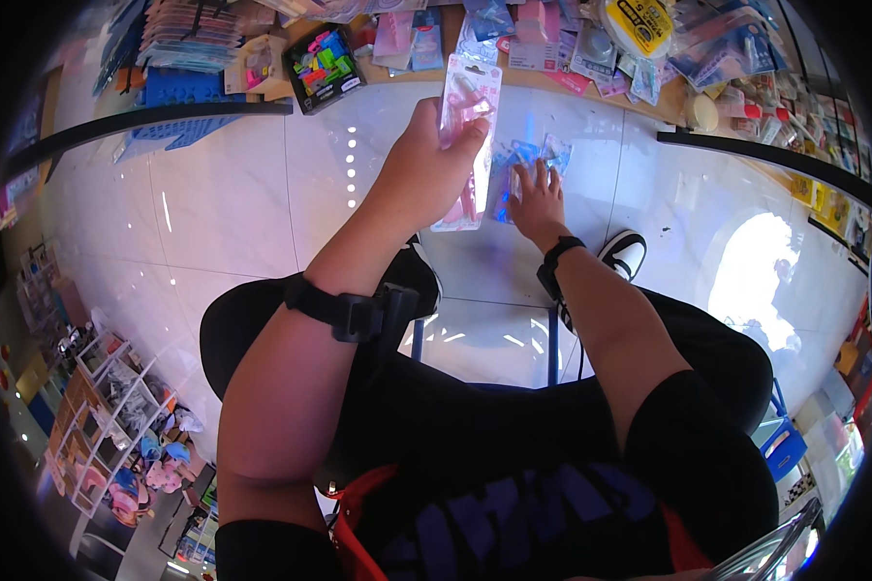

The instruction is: The person picks up multiple packaged stationery items from a shelf, inspects them by turning them over, and places them into a small pile on the floor. The person handles pens, pencil cases, and other stationery items one at a time.

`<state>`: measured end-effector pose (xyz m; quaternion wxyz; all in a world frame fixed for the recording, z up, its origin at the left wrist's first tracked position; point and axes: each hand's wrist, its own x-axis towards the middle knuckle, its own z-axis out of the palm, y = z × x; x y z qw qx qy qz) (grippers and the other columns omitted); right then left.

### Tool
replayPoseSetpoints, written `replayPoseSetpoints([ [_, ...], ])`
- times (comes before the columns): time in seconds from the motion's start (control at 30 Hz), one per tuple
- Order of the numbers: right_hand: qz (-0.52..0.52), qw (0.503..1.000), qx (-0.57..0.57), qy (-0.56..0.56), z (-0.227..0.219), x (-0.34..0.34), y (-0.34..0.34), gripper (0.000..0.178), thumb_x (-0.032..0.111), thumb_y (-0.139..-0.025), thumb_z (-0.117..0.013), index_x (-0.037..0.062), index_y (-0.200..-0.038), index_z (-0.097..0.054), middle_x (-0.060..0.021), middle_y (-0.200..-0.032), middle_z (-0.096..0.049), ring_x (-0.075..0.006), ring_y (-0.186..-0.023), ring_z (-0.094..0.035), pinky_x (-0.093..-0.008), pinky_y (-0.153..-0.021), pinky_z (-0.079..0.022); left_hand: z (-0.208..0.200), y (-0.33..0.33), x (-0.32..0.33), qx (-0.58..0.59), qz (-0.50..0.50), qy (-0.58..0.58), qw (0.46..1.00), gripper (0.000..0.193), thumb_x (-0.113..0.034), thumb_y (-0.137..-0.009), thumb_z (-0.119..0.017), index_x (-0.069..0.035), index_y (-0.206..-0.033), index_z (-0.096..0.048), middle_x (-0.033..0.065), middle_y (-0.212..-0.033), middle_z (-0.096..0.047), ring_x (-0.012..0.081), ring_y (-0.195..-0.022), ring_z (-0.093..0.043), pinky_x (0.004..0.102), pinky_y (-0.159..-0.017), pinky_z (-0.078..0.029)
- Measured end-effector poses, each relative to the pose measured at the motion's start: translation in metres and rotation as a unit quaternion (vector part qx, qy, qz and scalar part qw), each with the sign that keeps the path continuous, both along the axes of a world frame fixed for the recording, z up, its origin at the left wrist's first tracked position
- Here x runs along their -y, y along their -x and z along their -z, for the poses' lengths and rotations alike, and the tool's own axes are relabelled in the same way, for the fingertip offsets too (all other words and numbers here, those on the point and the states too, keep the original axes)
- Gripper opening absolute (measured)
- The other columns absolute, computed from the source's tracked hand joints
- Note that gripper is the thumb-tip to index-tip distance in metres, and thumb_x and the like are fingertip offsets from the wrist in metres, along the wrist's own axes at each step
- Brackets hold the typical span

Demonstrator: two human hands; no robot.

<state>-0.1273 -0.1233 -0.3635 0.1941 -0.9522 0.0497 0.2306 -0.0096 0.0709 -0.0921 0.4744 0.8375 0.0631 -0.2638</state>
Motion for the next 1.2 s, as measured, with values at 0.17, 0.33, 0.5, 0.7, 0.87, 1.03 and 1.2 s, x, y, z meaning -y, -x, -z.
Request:
replayPoseSetpoints([
  [0.17,-0.044,0.999,0.015,0.008,-0.001,0.013,-0.019,0.066,0.025,-0.095,-0.067,0.0259,-0.156,-0.043,-0.0193,-0.169,-0.03,-0.0495,-0.153,-0.03,-0.0618,-0.123,-0.033,0.004,-0.001,0.0,0.013,-0.004,0.011,1.0,0.053,-0.044,-0.104,-0.065,0.001,-0.127,-0.053,0.0249,-0.116,-0.073,0.0383,-0.106,-0.074,0.0442,-0.093,-0.055],
  [0.33,-0.082,0.989,0.056,0.11,-0.033,-0.002,-0.027,0.067,0.026,-0.095,-0.063,0.0212,-0.159,-0.043,-0.0157,-0.169,-0.032,-0.0397,-0.155,-0.031,-0.0613,-0.124,-0.029,0.001,0.001,-0.003,0.0,-0.011,0.015,1.0,0.052,-0.044,-0.104,-0.065,0.001,-0.128,-0.053,0.0244,-0.116,-0.073,0.0375,-0.105,-0.074,0.044,-0.093,-0.055],
  [0.5,-0.281,0.957,-0.017,0.067,-0.039,-0.039,-0.025,0.069,0.033,-0.099,-0.06,0.0218,-0.163,-0.041,-0.0155,-0.173,-0.028,-0.037,-0.156,-0.031,-0.0573,-0.127,-0.022,-0.003,0.0,0.001,0.002,-0.004,0.008,1.0,0.054,-0.045,-0.104,-0.064,0.001,-0.129,-0.053,0.0243,-0.115,-0.073,0.0366,-0.104,-0.074,0.0438,-0.092,-0.056],
  [0.7,-0.362,0.925,-0.084,0.075,-0.053,-0.047,-0.029,0.066,0.034,-0.098,-0.06,0.0222,-0.162,-0.044,-0.0162,-0.176,-0.021,-0.0373,-0.161,-0.023,-0.0555,-0.132,-0.013,0.0,0.0,-0.001,-0.011,0.005,-0.008,1.0,0.054,-0.046,-0.104,-0.064,0.001,-0.13,-0.052,0.0246,-0.117,-0.073,0.0363,-0.105,-0.074,0.0431,-0.091,-0.056],
  [0.87,-0.325,0.944,-0.045,0.025,-0.037,-0.025,-0.028,0.065,0.035,-0.098,-0.059,0.0207,-0.16,-0.047,-0.0165,-0.176,-0.022,-0.0379,-0.161,-0.022,-0.0552,-0.133,-0.01,-0.003,-0.002,0.003,-0.008,0.005,0.009,1.0,0.054,-0.046,-0.105,-0.063,0.0,-0.13,-0.052,0.0246,-0.118,-0.072,0.0364,-0.106,-0.074,0.0428,-0.092,-0.056],
  [1.03,-0.026,0.998,0.048,0.037,-0.023,-0.006,-0.019,0.077,0.04,-0.099,-0.06,0.0187,-0.167,-0.032,-0.0164,-0.175,-0.025,-0.0381,-0.158,-0.029,-0.0555,-0.129,-0.02,0.003,0.0,0.006,0.004,0.013,0.013,1.0,0.053,-0.045,-0.105,-0.063,0.0,-0.13,-0.053,0.0233,-0.117,-0.073,0.0354,-0.107,-0.073,0.0429,-0.095,-0.055],
  [1.2,0.007,0.998,0.043,0.052,-0.008,0.031,-0.009,0.085,0.042,-0.1,-0.061,0.0161,-0.17,-0.02,-0.0174,-0.171,-0.03,-0.0403,-0.154,-0.033,-0.0544,-0.126,-0.026,-0.002,0.001,0.01,-0.002,0.017,0.008,1.0,0.053,-0.046,-0.105,-0.063,0.0,-0.129,-0.055,0.0213,-0.114,-0.073,0.0329,-0.101,-0.074,0.0418,-0.092,-0.055],
])
